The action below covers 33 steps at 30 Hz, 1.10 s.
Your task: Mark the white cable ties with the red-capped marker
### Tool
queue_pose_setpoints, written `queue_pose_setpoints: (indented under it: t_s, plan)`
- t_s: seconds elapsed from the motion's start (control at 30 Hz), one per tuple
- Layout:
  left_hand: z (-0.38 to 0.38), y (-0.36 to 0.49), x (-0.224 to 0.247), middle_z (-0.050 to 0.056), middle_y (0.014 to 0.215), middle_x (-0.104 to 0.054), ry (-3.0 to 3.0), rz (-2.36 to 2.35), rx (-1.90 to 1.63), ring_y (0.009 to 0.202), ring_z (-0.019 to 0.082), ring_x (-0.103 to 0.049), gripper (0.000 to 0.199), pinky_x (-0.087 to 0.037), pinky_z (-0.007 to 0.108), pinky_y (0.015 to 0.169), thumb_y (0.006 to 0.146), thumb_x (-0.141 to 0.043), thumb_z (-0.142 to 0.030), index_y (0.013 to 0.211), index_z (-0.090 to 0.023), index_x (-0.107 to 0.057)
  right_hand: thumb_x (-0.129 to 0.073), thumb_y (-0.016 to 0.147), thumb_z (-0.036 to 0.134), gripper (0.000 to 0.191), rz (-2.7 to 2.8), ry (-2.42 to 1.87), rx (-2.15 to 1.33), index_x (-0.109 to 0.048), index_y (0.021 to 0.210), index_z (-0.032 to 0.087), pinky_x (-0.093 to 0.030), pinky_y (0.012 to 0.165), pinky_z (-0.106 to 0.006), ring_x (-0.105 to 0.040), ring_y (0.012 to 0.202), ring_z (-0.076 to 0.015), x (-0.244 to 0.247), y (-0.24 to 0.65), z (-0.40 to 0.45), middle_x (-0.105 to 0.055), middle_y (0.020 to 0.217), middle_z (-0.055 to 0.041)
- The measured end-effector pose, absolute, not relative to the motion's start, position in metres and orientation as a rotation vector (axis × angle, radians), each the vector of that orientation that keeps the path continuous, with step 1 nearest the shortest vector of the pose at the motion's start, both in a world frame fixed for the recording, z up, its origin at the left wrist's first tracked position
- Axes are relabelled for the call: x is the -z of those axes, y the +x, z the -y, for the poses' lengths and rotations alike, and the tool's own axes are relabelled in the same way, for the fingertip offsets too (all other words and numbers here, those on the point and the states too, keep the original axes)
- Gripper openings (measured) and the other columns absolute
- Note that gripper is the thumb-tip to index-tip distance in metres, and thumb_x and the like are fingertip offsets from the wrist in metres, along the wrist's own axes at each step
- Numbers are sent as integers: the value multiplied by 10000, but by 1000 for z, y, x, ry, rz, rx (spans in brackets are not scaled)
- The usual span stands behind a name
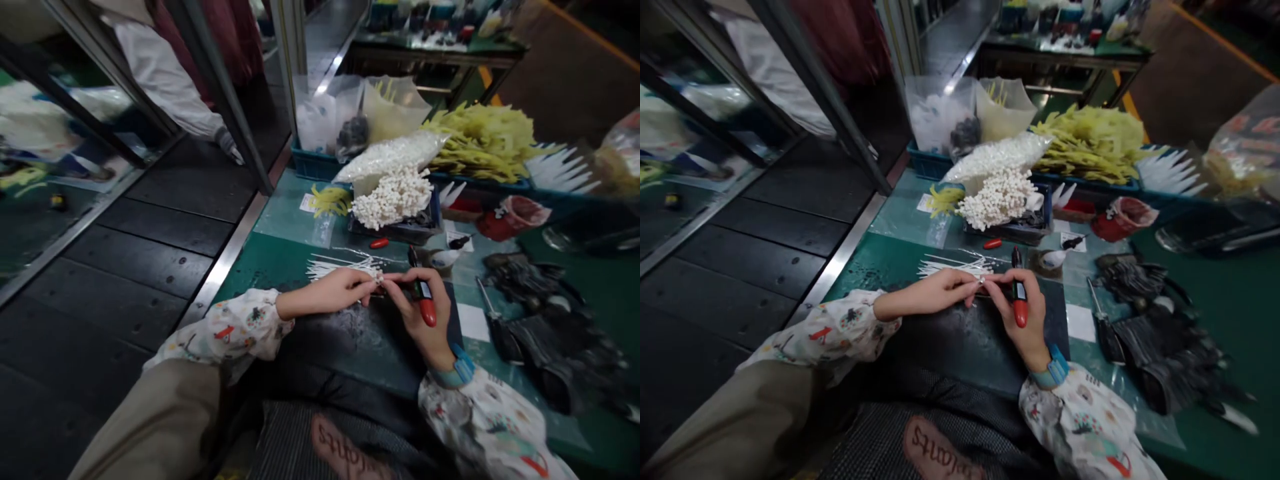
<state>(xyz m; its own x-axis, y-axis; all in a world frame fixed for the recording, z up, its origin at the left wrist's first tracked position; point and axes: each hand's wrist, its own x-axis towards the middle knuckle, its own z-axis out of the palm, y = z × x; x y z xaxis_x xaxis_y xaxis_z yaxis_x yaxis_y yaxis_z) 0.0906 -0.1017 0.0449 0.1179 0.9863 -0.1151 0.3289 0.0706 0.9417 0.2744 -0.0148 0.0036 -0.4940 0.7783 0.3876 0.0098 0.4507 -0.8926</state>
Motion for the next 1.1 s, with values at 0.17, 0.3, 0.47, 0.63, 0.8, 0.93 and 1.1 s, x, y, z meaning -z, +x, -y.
queue_pose_setpoints:
  t_s: [0.17,0.3,0.47,0.63,0.8,0.93,1.1]
  plan:
    - [105,92,-45,11,701,-650,1494,-1467,-817,649,140,-548,312,-384,266,652,999,-504,-203,724,-156,-643,-836,856,343,306,1821,-656,-1157,-571,954,225,-626,804,-358,-787,838,-221,-3,272,16,-800,920,-37]
    - [105,93,-40,20,694,-664,1487,-1522,-867,637,149,-552,283,-360,274,625,1000,-515,-244,797,-149,-688,-837,855,318,312,1802,-634,-1191,-555,961,235,-644,800,-360,-792,826,-222,-6,271,20,-802,916,-33]
    - [104,91,-40,7,664,-588,1071,-1201,-938,523,91,-405,377,-287,227,505,993,-554,-432,811,-132,-692,-817,866,210,312,1826,-549,-1076,-525,969,243,-643,787,-338,-790,821,-202,-6,273,20,-797,919,-13]
    - [100,87,-41,-35,613,-461,524,-927,-885,485,43,-225,260,-117,189,444,852,-743,-362,797,-113,-689,-803,843,91,377,1804,-283,-960,-520,1013,272,-662,739,-351,-788,822,-204,-6,274,19,-796,928,9]
    - [100,86,-44,-32,622,-476,616,-1042,-967,488,43,-288,237,-170,185,444,870,-722,-339,787,-125,-664,-719,932,140,245,1846,-318,-858,-576,1086,265,-662,800,-374,-786,933,-207,-8,275,18,-801,1062,-21]
    - [102,86,-50,-7,664,-554,1030,-1414,-1171,581,79,-442,260,-307,205,515,910,-655,-356,771,-137,-643,-582,1046,312,251,1704,-401,-848,-632,1290,280,-590,556,-297,-723,635,-160,-9,280,16,-800,947,-18]
    - [105,89,-49,2,699,-611,1276,-1625,-1183,628,103,-467,251,-332,230,562,904,-610,-347,755,-148,-649,-665,975,422,356,1782,-386,-683,-676,1320,333,-584,513,-371,-694,621,-217,-5,292,15,-758,912,-42]
